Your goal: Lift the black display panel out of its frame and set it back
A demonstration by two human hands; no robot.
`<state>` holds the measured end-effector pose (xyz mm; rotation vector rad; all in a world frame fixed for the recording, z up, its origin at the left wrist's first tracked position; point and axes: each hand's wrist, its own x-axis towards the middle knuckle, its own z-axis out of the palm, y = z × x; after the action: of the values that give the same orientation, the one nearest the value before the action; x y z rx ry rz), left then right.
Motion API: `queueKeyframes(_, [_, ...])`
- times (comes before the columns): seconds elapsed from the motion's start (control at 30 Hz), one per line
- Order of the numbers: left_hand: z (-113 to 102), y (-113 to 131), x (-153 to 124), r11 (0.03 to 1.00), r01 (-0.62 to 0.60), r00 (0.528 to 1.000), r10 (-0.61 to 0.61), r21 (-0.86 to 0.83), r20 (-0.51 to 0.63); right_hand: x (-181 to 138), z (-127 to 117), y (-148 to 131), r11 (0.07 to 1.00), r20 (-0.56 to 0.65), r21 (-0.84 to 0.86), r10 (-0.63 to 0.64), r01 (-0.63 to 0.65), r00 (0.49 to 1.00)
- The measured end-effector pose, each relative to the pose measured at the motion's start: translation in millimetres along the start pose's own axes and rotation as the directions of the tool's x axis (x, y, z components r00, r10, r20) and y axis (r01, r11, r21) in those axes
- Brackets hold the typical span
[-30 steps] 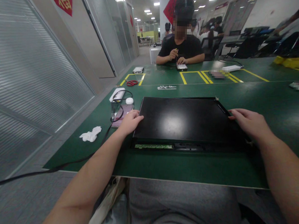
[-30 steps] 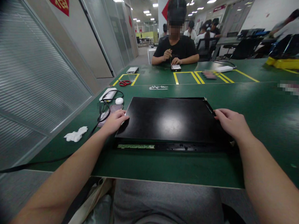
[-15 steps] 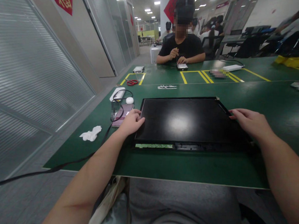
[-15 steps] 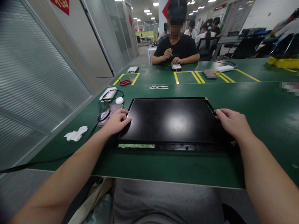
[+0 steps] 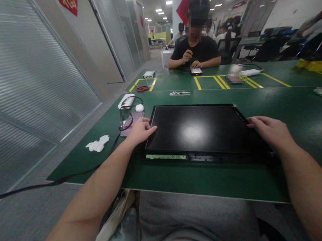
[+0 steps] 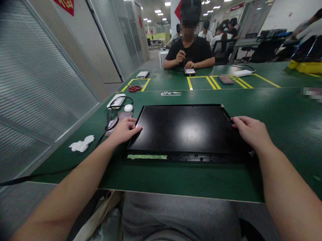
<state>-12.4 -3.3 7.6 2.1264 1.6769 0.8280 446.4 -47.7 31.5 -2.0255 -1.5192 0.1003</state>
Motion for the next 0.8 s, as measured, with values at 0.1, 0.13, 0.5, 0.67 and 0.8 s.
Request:
queueKeyframes(0.1, [-2.0,0.0,0.6,0.997,0.013,1.000,-0.015,0.082,0.026,-0.4,0.3,-1.5,1.000,0.001,0.017,0.023,-0.023,1.000])
queueKeyframes(0.13, [-2.5,0.1,0.9,0.996,0.020,0.999,-0.022,0.090,0.024,-0.8,0.5,-2.2,1.000,-0.001,0.017,0.023,-0.023,1.000])
queueKeyframes(0.5, [-5.2,2.2,0.3,0.995,0.082,0.996,-0.084,0.056,0.031,-0.2,0.7,1.5,1.000,-0.027,-0.027,0.001,-0.001,1.000])
queueKeyframes(0.67, [-5.2,1.6,0.5,0.995,0.057,0.998,-0.060,0.078,0.032,0.1,1.6,2.8,0.999,-0.023,-0.047,-0.023,0.022,0.999])
queueKeyframes(0.8, [-4.0,2.1,0.4,0.996,0.020,0.999,-0.023,0.086,0.028,-0.9,1.6,1.3,0.997,-0.025,-0.069,-0.043,0.041,0.999])
